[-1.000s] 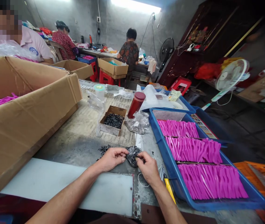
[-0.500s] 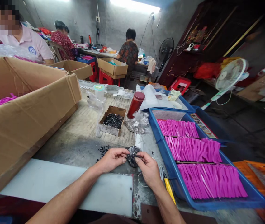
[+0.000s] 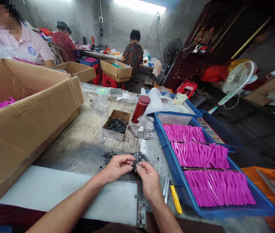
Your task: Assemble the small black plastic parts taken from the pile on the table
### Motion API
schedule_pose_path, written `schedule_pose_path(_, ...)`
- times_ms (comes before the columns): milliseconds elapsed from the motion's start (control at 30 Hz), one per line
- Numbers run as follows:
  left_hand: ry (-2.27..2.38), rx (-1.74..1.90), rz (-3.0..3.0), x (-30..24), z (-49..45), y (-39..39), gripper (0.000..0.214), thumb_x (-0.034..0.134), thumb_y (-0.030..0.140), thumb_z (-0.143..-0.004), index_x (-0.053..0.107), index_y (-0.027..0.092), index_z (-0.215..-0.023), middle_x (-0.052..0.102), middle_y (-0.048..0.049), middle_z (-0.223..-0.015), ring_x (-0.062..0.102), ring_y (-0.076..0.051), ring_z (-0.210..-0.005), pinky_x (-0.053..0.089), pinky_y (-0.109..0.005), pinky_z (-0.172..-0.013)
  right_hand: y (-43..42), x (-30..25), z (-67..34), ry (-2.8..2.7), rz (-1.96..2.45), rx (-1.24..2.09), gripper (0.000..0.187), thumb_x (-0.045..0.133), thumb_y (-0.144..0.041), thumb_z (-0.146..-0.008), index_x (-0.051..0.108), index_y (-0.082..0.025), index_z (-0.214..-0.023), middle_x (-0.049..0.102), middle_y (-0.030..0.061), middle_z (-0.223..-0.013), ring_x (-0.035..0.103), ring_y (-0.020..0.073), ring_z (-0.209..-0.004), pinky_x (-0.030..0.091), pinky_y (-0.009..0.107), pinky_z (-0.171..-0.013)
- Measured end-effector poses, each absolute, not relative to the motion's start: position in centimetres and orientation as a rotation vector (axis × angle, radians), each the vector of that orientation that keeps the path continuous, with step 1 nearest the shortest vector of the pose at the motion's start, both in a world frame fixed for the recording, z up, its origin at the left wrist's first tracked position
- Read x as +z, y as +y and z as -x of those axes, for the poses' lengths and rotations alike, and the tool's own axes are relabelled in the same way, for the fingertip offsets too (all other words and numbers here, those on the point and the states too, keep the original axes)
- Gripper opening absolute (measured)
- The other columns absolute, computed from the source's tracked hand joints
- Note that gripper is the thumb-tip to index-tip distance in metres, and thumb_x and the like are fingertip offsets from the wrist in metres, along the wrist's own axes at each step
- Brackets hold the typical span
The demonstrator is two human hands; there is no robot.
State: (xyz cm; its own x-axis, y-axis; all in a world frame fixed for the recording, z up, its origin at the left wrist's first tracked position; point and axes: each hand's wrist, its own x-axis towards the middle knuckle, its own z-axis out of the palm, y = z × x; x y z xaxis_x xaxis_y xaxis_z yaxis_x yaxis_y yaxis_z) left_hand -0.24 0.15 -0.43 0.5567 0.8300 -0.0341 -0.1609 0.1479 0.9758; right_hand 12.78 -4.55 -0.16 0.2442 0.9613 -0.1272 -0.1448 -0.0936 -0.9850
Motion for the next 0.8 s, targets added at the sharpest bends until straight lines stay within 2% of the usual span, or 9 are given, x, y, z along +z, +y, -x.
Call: schedule_pose_path(800,0.838,0.868,-1.476,-0.2,-0.1,-0.4,0.033,0.054,0.023,-0.066,0.058,0.01,-0.096,0.059,-0.003,-0.069,0.052,-0.012,-0.062,0.043,-0.022,-0.062,-4.7,-1.7,-12.4,-0.808,1.297,1.093,0.014,0.056,-0.027,-0.065,0.056,-0.014,-0.064,0.052,-0.0021,-0.056,0.042,0.0099,-0.054,0.036,0.022,-0.053)
